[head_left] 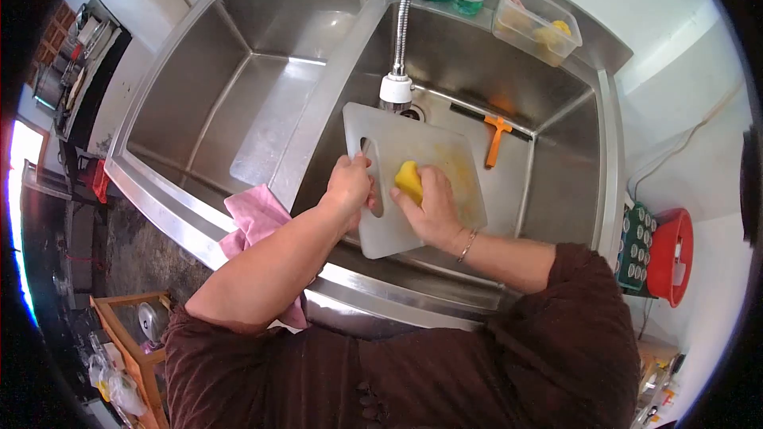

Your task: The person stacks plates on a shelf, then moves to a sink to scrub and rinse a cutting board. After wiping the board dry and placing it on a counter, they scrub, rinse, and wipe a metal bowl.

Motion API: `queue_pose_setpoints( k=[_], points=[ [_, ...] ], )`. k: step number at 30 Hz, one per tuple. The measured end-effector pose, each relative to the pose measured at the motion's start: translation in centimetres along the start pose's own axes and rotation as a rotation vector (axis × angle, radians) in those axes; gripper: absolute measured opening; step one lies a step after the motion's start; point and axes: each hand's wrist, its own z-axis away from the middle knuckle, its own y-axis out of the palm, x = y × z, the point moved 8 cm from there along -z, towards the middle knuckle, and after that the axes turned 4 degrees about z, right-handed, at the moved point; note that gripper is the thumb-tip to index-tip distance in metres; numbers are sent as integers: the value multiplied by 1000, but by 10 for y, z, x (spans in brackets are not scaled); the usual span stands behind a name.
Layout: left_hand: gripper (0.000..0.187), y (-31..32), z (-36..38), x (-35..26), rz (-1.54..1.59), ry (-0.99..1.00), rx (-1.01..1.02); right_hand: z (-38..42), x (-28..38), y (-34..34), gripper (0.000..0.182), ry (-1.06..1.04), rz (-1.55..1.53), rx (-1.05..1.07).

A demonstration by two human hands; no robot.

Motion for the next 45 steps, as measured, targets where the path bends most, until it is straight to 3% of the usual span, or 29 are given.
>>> queue_pose_setpoints(
  k=[1,3,5,9,12,14,15,17,20,22,24,25,27,29,31,34,38,40,42,43,45],
  points=[
    [28,-6,-2,2,-32,-18,-28,5,-4,14,41,6,-3,2],
    [27,-7,-2,3,-62,-30,-50,11,-11,10,32,-56,-93,-305],
    [27,-8,3,2,-124,2,-90,-3,-39,13,29,-98,-66,-292],
    [28,-11,-4,6,-115,19,-95,-44,-156,32,24,313,69,-314],
    [30,-11,-5,4,-210,47,-104,-46,-119,33,21,457,53,-287],
    [32,-12,-3,1,-272,73,-153,-37,-61,32,21,251,-180,-206],
    [32,-11,0,1,-267,67,-151,-30,-44,29,21,253,-174,-199],
    [34,-10,4,-6,-315,109,-169,-26,4,20,21,-91,-192,-256],
    [34,-15,-8,7,-274,65,-135,-50,-45,29,21,-94,-44,-306],
    [34,-12,-2,1,-323,74,-130,-67,-129,31,24,35,182,-346],
    [35,-11,-4,0,-373,87,-131,-60,-226,39,23,487,313,-283],
    [35,-14,-9,3,-362,128,-159,-61,-217,41,23,480,311,-281],
    [35,-16,-11,-2,-346,172,-191,-54,-193,33,22,700,424,-352],
    [35,-14,-6,-3,-369,114,-187,-72,-132,40,23,441,168,-145],
    [35,-14,-9,2,-349,104,-167,-70,-56,39,22,42,35,-331],
    [35,-13,-7,0,-305,92,-144,-67,-2,26,22,-84,10,-323],
    [34,-10,-2,5,-254,51,-101,-91,-126,39,23,-15,271,-372],
    [35,-9,-6,0,-299,65,-98,-83,-215,48,29,319,331,-203],
    [36,-10,-11,3,-327,69,-102,-64,-198,24,33,557,425,-95],
    [36,-12,-13,1,-413,107,-137,-68,-189,26,33,542,427,-94],
    [39,-17,-19,0,-483,137,-173,-66,-183,26,35,759,311,-221]
  ],
)
